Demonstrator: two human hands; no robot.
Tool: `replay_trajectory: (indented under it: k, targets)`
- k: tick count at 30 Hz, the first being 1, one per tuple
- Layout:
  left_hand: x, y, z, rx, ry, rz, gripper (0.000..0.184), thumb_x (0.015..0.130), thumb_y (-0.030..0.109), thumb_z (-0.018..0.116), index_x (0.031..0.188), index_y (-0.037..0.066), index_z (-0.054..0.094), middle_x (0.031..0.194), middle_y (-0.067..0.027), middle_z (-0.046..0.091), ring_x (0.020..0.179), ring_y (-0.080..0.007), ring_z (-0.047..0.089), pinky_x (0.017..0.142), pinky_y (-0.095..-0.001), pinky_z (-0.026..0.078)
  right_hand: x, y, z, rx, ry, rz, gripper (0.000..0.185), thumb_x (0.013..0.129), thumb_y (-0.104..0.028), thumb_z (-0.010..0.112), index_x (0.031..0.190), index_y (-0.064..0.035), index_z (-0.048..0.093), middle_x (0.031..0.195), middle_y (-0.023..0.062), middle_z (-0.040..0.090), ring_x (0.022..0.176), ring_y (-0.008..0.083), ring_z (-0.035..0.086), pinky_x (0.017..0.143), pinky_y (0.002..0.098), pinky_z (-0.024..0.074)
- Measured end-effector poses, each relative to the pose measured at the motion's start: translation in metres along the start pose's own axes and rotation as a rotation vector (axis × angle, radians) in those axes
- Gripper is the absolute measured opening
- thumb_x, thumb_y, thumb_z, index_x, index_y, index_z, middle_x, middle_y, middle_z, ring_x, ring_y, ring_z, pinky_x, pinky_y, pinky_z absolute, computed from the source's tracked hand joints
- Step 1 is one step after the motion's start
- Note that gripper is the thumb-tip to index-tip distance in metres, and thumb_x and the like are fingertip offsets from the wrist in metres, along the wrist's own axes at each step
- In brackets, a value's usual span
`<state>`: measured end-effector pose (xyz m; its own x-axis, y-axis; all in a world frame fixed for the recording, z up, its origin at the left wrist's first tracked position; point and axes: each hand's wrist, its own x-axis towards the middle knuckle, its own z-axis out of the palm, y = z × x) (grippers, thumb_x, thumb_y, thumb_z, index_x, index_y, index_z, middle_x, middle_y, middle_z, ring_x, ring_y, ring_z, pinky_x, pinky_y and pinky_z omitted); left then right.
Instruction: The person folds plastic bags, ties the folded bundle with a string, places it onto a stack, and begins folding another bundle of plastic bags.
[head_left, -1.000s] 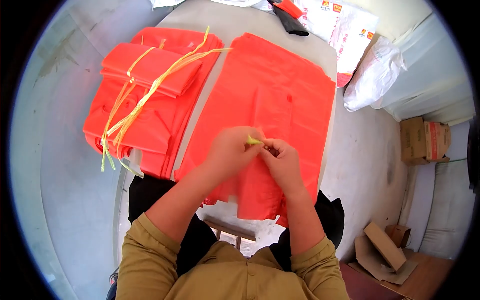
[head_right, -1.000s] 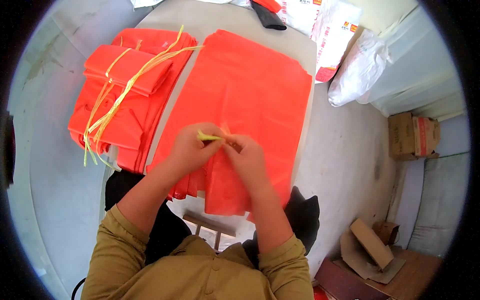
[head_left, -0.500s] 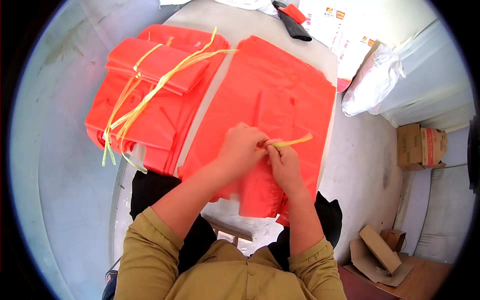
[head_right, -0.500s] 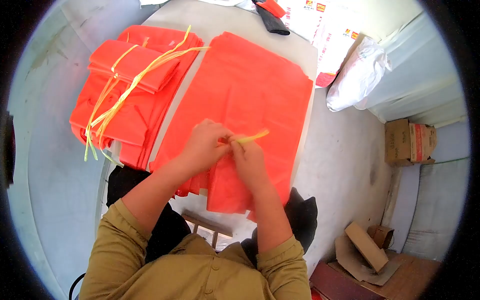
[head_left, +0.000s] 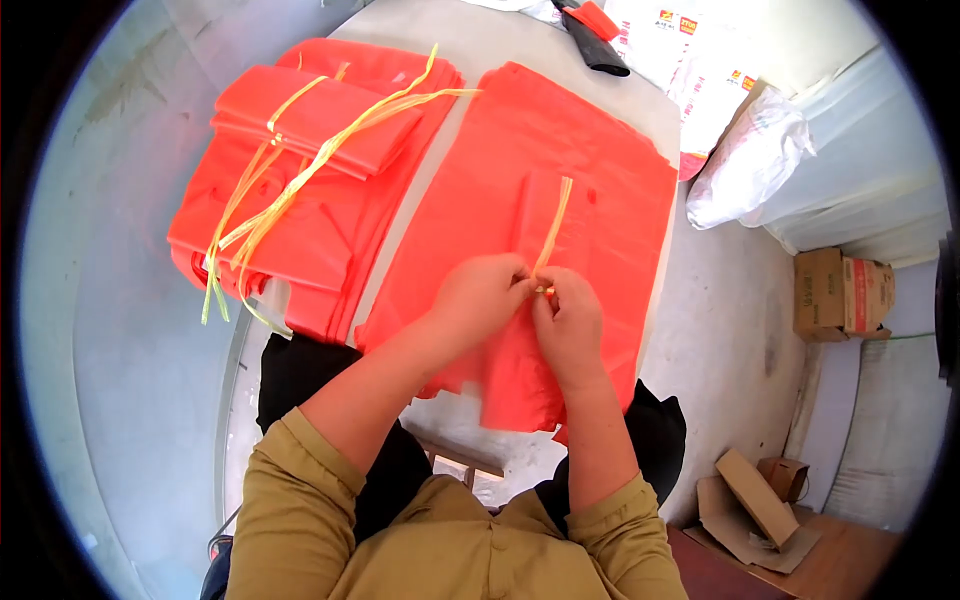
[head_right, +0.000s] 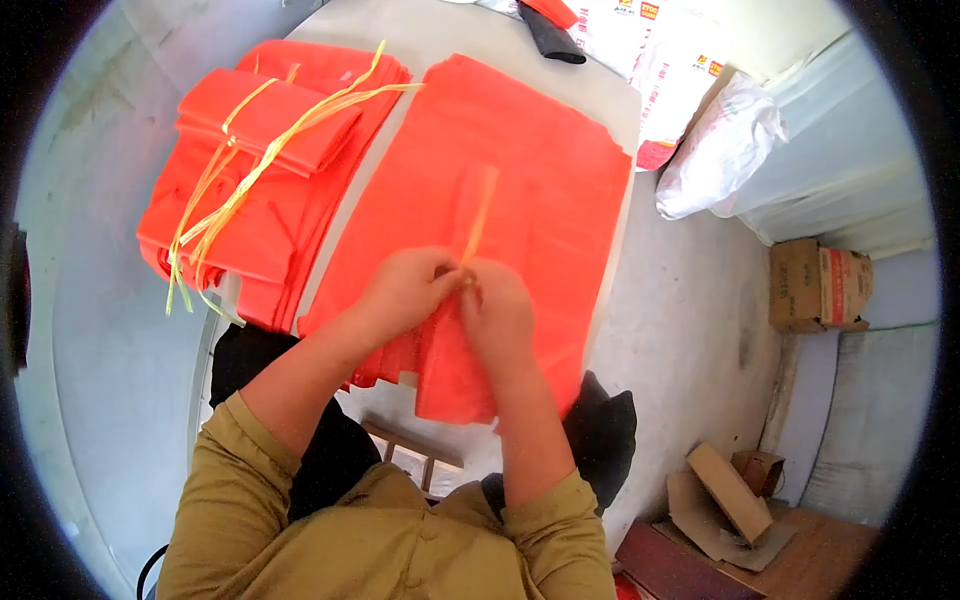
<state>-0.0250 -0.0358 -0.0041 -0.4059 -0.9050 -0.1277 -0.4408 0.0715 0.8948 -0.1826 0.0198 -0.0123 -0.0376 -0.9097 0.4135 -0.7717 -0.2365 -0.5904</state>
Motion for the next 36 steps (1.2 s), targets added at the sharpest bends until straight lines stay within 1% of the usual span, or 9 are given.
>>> replay_trajectory:
  k: [2,5,14,18,21,24,30,33,36]
  targets:
    - [-0.001,-0.002,0.000,0.121,0.013,0.113,0.019,0.098,0.020,0.065,0.095,0.002,0.071,0.088,-0.0160,0.073,0.085,-0.0360,0.070,0.072,-0.0479,0.054,0.001,0.000,0.001,-0.081,0.015,-0.089,0.028,0.086,0.007,0.069,0.111,-0.0061,0.071,0.096,0.0074,0.071,0.083,0.0247,0.063,0.072,0.0356,0.0531]
    - [-0.001,-0.008,0.004,0.165,0.020,0.157,0.023,0.101,0.022,0.064,0.100,0.000,0.070,0.094,-0.0206,0.072,0.091,-0.0393,0.069,0.078,-0.0495,0.053,0.001,-0.003,-0.002,-0.152,0.010,-0.147,0.032,0.085,0.007,0.070,0.114,-0.0058,0.073,0.098,0.0092,0.072,0.088,0.0290,0.065,0.077,0.0383,0.0550]
    - [-0.007,-0.017,0.004,0.474,0.057,0.434,0.011,0.091,0.013,0.065,0.098,0.005,0.069,0.093,-0.0137,0.072,0.092,-0.0367,0.070,0.078,-0.0498,0.057,0.000,0.002,0.001,-0.127,0.048,-0.118,0.025,0.085,0.006,0.073,0.108,-0.0018,0.076,0.102,0.0111,0.073,0.094,0.0302,0.067,0.082,0.0384,0.0563]
    - [-0.009,-0.016,0.006,0.372,0.079,0.369,0.013,0.094,0.015,0.065,0.098,0.004,0.071,0.093,-0.0149,0.072,0.092,-0.0370,0.069,0.078,-0.0503,0.056,-0.003,0.006,-0.001,-0.074,0.027,-0.056,0.023,0.087,0.006,0.072,0.108,-0.0023,0.077,0.101,0.0112,0.073,0.094,0.0283,0.067,0.080,0.0365,0.0559]
    - [-0.010,-0.008,0.005,0.222,0.079,0.264,0.014,0.096,0.016,0.066,0.096,0.003,0.072,0.093,-0.0159,0.071,0.091,-0.0373,0.069,0.078,-0.0499,0.055,-0.004,0.000,-0.002,0.036,0.023,0.086,0.017,0.087,0.000,0.074,0.103,-0.0016,0.076,0.099,0.0148,0.073,0.093,0.0341,0.068,0.083,0.0414,0.0563]
    - [-0.011,-0.008,0.006,0.109,0.100,0.215,0.016,0.096,0.016,0.065,0.092,0.002,0.071,0.092,-0.0164,0.071,0.089,-0.0376,0.068,0.076,-0.0495,0.054,-0.004,0.003,-0.002,0.112,0.017,0.107,0.013,0.089,-0.002,0.073,0.102,-0.0015,0.076,0.099,0.0150,0.072,0.091,0.0335,0.069,0.083,0.0404,0.0561]
    - [-0.010,-0.009,0.004,0.080,0.059,0.128,0.016,0.097,0.016,0.066,0.099,0.002,0.073,0.096,-0.0189,0.071,0.093,-0.0383,0.069,0.079,-0.0474,0.054,-0.003,-0.009,-0.005,0.252,-0.084,0.384,0.027,0.092,-0.008,0.072,0.118,-0.0032,0.068,0.096,0.0135,0.071,0.080,0.0262,0.067,0.076,0.0375,0.0548]
    - [-0.008,-0.006,0.004,0.068,0.020,0.084,0.016,0.097,0.015,0.065,0.100,0.001,0.073,0.096,-0.0185,0.071,0.093,-0.0377,0.069,0.079,-0.0470,0.053,0.001,-0.002,-0.008,0.552,-0.187,0.501,0.026,0.094,0.003,0.064,0.120,-0.0019,0.059,0.098,0.0029,0.064,0.081,0.0104,0.056,0.071,0.0265,0.0487]
    - [-0.009,-0.003,0.001,0.041,0.013,0.073,0.016,0.097,0.015,0.065,0.099,0.001,0.072,0.095,-0.0184,0.071,0.092,-0.0377,0.068,0.078,-0.0472,0.053,0.007,-0.015,-0.013,0.282,-0.225,0.452,0.025,0.093,0.003,0.065,0.117,-0.0018,0.060,0.097,0.0031,0.063,0.081,0.0105,0.057,0.071,0.0270,0.0494]
